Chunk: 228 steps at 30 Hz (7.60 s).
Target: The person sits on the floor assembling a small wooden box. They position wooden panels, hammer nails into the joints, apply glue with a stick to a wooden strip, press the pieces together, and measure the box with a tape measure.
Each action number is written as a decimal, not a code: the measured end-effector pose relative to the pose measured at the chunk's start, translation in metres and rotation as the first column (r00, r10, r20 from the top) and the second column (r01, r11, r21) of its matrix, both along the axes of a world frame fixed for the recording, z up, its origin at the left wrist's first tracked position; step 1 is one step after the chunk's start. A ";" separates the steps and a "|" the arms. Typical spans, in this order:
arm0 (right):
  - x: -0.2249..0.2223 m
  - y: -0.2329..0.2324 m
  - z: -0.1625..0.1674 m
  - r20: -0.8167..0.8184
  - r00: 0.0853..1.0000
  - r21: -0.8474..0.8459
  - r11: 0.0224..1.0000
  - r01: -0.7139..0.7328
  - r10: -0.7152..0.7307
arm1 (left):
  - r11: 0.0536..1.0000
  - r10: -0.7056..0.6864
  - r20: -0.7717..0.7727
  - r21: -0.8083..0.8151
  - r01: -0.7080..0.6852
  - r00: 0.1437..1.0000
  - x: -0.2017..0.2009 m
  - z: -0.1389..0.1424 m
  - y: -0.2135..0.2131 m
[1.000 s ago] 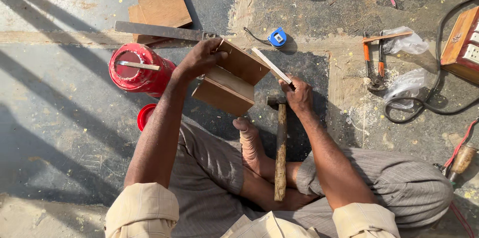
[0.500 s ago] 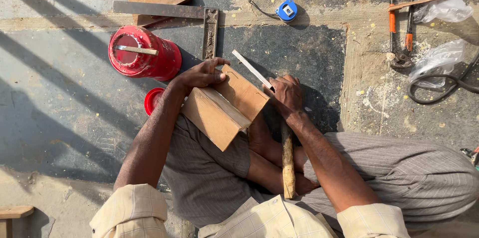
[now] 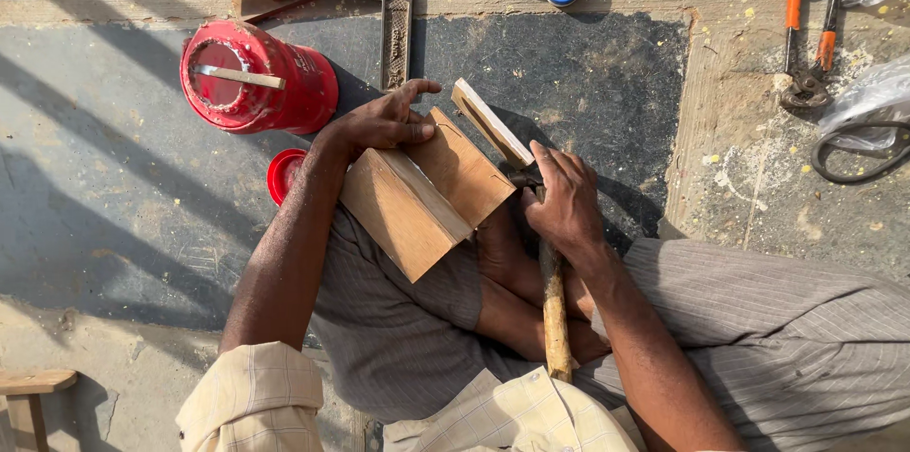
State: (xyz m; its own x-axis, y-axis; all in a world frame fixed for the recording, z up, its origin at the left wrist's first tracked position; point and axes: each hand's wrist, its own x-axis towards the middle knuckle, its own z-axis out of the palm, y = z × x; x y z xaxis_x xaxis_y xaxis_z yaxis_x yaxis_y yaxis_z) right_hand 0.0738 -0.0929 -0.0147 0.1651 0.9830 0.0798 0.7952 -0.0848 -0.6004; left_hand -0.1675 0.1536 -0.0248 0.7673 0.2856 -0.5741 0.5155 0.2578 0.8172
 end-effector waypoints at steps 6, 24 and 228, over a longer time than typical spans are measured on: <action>-0.009 -0.003 -0.013 -0.394 0.907 -0.092 0.988 0.123 -0.150 | 0.999 -0.033 -0.138 0.036 0.038 0.990 0.011 0.004 0.006; -0.025 0.001 -0.031 -0.129 0.986 0.081 0.990 0.115 -0.104 | 0.942 -0.213 -0.245 0.204 0.265 0.946 0.034 -0.003 0.037; -0.014 0.046 -0.057 -0.475 0.852 -0.113 0.975 0.189 -0.220 | 0.935 -0.017 -0.211 0.344 0.090 0.977 0.045 -0.038 0.082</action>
